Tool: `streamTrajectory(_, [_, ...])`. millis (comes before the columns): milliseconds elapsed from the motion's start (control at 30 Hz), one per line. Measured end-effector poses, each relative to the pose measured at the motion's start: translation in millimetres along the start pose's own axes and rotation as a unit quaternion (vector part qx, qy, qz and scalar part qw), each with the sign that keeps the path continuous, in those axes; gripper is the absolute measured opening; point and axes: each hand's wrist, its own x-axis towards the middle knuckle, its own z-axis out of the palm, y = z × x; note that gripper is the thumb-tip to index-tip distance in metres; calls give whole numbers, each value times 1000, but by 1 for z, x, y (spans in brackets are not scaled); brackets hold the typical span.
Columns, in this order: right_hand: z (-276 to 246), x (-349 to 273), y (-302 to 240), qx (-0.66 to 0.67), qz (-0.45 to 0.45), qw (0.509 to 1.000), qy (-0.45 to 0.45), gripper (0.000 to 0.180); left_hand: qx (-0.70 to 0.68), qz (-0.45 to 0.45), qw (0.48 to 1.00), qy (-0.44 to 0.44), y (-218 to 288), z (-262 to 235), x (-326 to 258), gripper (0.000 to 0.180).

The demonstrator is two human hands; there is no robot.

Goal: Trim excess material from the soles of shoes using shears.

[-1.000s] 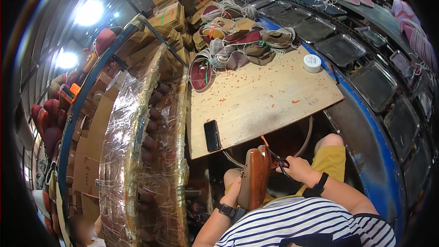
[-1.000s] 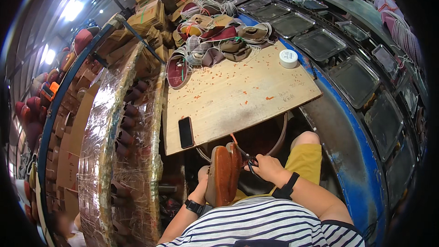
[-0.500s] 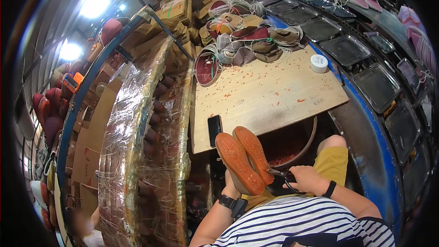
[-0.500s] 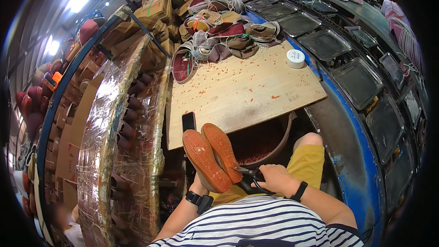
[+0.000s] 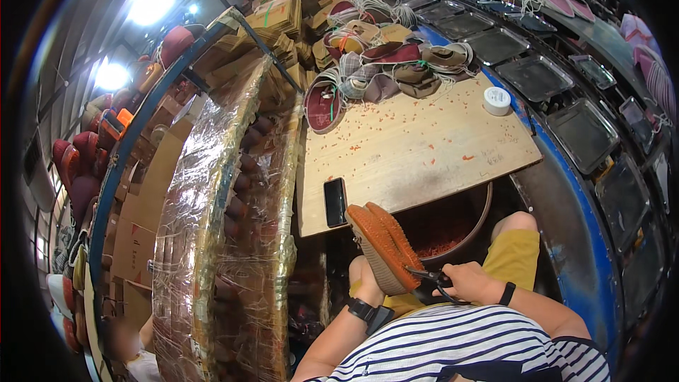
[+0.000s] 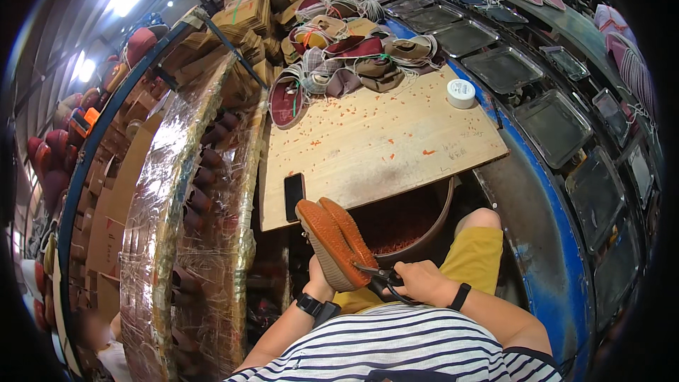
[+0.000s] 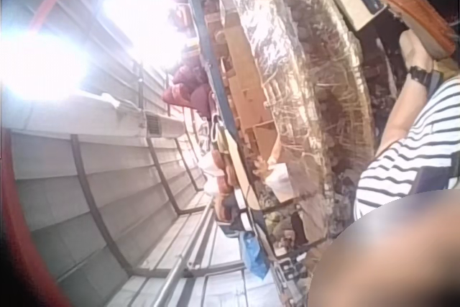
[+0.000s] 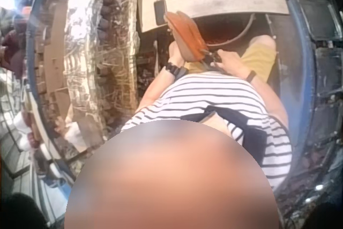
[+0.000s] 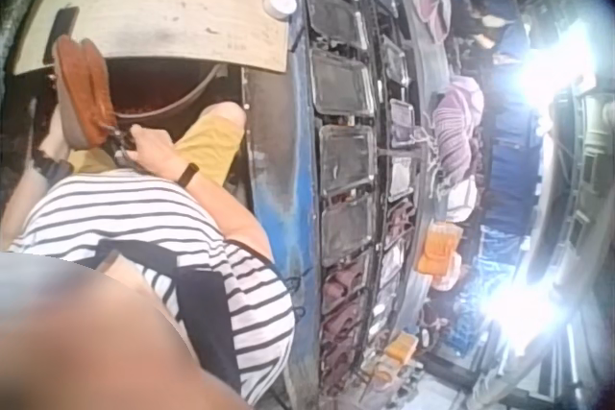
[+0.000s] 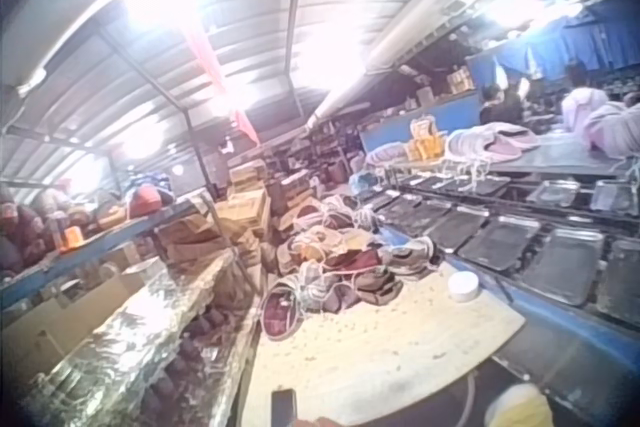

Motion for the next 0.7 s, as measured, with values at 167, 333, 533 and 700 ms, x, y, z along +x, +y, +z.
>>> streamTrajectory(167, [5, -7, 20, -36, 54, 994, 86, 55, 10, -7, 998, 69, 16, 25, -10, 29])
streamTrajectory(333, [-6, -18, 43, -25, 152, 976, 151, 49, 457, 265, 849, -5, -7, 3, 47, 21])
streamTrajectory(533, [-23, -34, 79, -87, 168, 944, 269, 41, 564, 394, 725, -39, -24, 20, 62, 27])
streamTrajectory(700, [-29, -52, 112, -163, 232, 891, 355, 28, 778, 237, 547, -198, 4, 45, 6, 41])
